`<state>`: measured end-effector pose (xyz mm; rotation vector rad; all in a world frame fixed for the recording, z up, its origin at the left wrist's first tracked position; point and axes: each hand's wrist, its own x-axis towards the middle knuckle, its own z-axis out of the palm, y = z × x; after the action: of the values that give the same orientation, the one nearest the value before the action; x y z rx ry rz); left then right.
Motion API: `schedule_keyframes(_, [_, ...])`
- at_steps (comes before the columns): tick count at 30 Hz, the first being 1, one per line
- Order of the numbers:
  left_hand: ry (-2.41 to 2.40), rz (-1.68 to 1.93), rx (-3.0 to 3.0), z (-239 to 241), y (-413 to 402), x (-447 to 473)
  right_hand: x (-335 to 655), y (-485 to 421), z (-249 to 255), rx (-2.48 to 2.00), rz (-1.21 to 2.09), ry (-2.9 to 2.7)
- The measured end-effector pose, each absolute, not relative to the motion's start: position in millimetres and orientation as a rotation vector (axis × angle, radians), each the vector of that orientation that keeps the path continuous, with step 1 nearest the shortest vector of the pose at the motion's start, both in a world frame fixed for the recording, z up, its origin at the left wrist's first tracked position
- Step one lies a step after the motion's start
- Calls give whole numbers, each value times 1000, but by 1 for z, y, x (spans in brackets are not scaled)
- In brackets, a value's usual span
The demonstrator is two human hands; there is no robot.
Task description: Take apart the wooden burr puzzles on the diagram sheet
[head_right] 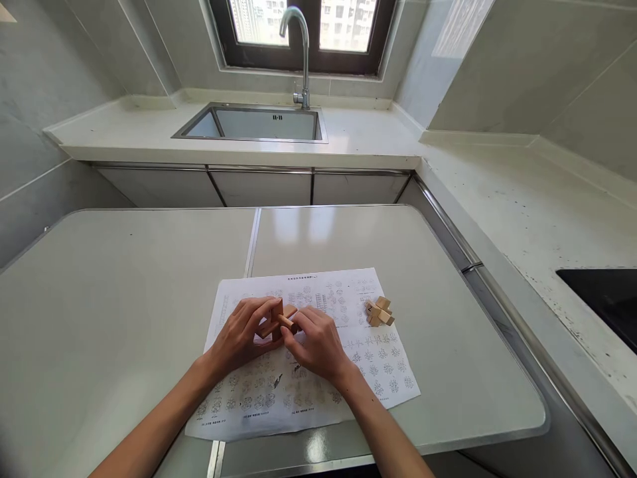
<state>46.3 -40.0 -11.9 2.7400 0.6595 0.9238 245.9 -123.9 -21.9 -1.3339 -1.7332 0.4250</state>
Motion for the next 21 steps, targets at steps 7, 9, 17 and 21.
schedule_keyframes(7, [670, 914, 2752, -9, -37, 46, 247, -126, -18, -1326, 466, -1711])
schedule_keyframes(9, [664, 917, 2723, -10, -36, 46, 248, -127, -18, -1330, 477, -1704])
schedule_keyframes(17, [668, 751, 2212, -11, -32, 40, 255, -128, -17, -1330, 630, -1610])
schedule_keyframes(21, [568, 584, 1966, -6, -28, 38, 259, -128, -15, -1267, 735, -1536])
